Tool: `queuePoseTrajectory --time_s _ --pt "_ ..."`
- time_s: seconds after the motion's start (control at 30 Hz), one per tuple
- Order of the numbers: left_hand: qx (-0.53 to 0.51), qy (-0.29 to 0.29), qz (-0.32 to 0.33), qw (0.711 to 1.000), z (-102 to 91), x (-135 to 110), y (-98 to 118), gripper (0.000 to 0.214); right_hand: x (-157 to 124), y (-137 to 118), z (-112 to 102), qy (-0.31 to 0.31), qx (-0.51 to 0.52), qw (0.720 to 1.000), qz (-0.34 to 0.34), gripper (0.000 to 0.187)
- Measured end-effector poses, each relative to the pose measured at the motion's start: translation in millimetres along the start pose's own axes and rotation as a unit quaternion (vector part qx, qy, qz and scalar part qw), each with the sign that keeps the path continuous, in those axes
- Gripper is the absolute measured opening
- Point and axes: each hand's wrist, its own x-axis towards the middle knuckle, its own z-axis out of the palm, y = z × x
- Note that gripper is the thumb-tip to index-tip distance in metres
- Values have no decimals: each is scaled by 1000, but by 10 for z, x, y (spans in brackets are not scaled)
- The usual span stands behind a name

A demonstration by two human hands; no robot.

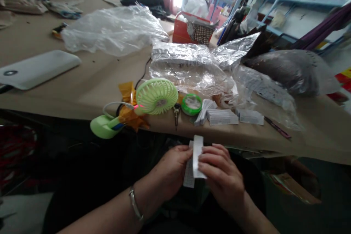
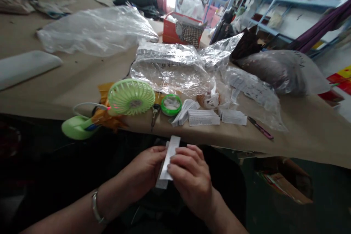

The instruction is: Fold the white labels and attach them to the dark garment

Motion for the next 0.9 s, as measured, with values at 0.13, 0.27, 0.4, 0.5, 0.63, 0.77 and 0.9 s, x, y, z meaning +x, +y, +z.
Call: queuePoseTrajectory --time_s 0.13,0.27,0.4,0.5,0.63,0.77,0.9 --pt "-41 29 7 999 -65 3 -2 5 34 -148 302 -23 -34 998 -41 20" --pt "-60 42 12 997 -128 20 -13 4 22 -122 330 -34 -63 996 -46 21" --pt "-61 28 24 997 -140 35 -39 6 31 -117 282 -51 -69 995 -43 21" --pt "-71 16 24 997 -142 26 -47 8 48 -121 267 -65 -66 995 -40 20" --pt "-84 -5 22 996 -138 -9 -31 16 78 -131 273 -65 -57 995 -45 20" --pt "-61 -33 10 998 -139 -22 -23 16 70 -150 273 -68 -40 996 -35 22" --pt "-35 -18 13 999 -172 -26 -28 14 -6 -109 210 -47 18 999 5 23"
